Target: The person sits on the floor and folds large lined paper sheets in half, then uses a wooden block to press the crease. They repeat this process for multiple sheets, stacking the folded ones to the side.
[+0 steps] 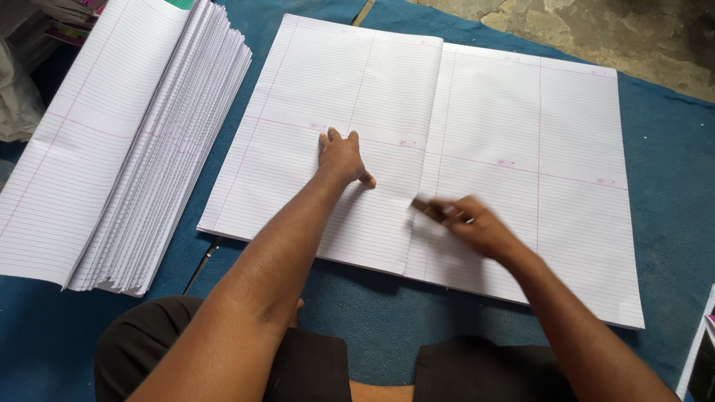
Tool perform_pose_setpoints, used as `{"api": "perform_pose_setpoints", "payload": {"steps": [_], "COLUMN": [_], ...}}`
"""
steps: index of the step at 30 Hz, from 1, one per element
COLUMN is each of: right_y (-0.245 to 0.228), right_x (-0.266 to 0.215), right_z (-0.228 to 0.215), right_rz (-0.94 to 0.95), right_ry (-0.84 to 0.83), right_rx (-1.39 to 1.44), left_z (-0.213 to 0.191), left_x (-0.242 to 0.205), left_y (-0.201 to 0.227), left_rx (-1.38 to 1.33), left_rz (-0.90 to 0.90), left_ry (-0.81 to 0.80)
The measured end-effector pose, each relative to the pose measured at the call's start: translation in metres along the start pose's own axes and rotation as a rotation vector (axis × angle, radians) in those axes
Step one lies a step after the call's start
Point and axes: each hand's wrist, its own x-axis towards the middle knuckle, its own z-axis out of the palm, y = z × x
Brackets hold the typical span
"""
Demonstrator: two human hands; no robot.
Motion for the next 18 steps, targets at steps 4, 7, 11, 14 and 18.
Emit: {"api": "perform_pose_setpoints", "payload": {"steps": [4,7,11,14,18], "right_y": [0.022,0.042,0.064,0.069,0.053], "right_x": [0.010,0.013,0.014,0.018,0.034], "right_z": [-0.031,-0.049,-0.056,-0.051,-0.047], "right_rz": [0.091,0.203,0.307,0.281,0.311], "right_ry": [0.371,0.564,0.654,0.648,0.540], "right_rx": [0.016,0.046,-0.191,-0.453,-0.602], "left_z": [0.000,0.000,-0.002,-0.001,0.001], "left_x": [0.000,-0.002,-0.002,-0.002,-0.004], "left_y": [-0.001,0.000,0.001,0.000,-0.002], "left_rx": [-0.013,-0.013,-0.008,-0.017,-0.041], "left_rz": [-0.002,0.001,0.000,0.006,0.027], "left_ry": [-0.012,-0.010,-0.016,-0.009,0.018]}}
